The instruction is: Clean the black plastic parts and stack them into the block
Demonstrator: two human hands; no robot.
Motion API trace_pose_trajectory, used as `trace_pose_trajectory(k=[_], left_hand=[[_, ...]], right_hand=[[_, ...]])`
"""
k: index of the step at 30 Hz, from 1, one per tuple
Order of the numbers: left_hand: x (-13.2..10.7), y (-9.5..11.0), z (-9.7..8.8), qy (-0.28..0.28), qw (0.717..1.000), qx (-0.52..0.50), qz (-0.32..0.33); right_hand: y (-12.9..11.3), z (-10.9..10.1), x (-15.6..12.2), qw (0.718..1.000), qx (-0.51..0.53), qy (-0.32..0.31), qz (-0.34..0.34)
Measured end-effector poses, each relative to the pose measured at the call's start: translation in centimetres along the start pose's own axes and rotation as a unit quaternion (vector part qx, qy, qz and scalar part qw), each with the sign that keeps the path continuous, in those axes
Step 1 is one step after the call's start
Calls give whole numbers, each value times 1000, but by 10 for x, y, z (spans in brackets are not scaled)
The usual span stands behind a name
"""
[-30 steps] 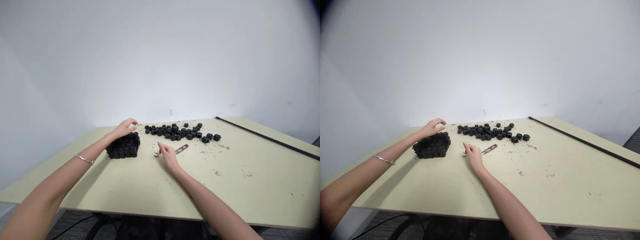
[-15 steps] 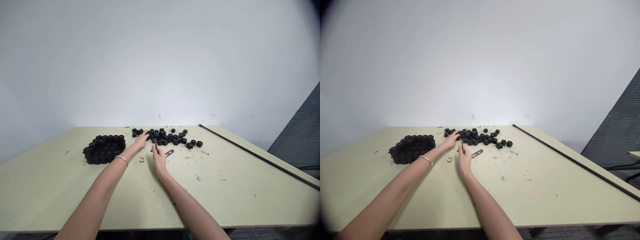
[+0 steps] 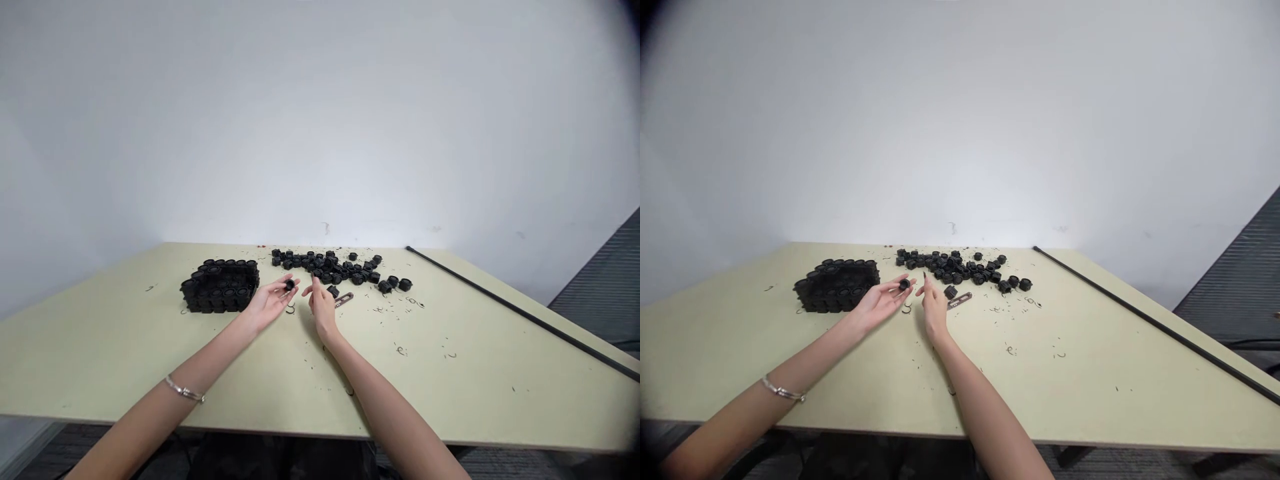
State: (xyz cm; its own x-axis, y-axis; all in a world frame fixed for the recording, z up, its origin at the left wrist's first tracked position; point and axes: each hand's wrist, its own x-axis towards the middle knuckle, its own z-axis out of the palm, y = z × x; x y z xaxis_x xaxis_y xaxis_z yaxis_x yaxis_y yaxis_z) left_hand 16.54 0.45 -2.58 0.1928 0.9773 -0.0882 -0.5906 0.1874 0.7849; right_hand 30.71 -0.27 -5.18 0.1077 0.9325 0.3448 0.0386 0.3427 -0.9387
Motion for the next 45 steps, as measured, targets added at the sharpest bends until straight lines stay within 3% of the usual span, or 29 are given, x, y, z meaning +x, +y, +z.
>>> trace_pose_trajectory(k=[5, 9, 18, 26, 45], left_hand=[[-14, -2, -2, -12, 1000, -8, 26], [-16, -2, -2, -7, 999, -9, 37], [-11, -5, -9, -1, 996, -4, 92], [-14, -7, -7, -60, 994, -12, 91], [-19, -5, -7, -76, 993, 4, 85]], right_hand=[[-3, 1, -6, 990, -112, -53, -65], [-3, 3, -6, 981, -162, -58, -84], [-6, 1, -10, 975, -174, -65, -123], [-13, 2, -16, 972, -174, -100, -122], [-12, -1, -15, 963, -154, -99, -196]])
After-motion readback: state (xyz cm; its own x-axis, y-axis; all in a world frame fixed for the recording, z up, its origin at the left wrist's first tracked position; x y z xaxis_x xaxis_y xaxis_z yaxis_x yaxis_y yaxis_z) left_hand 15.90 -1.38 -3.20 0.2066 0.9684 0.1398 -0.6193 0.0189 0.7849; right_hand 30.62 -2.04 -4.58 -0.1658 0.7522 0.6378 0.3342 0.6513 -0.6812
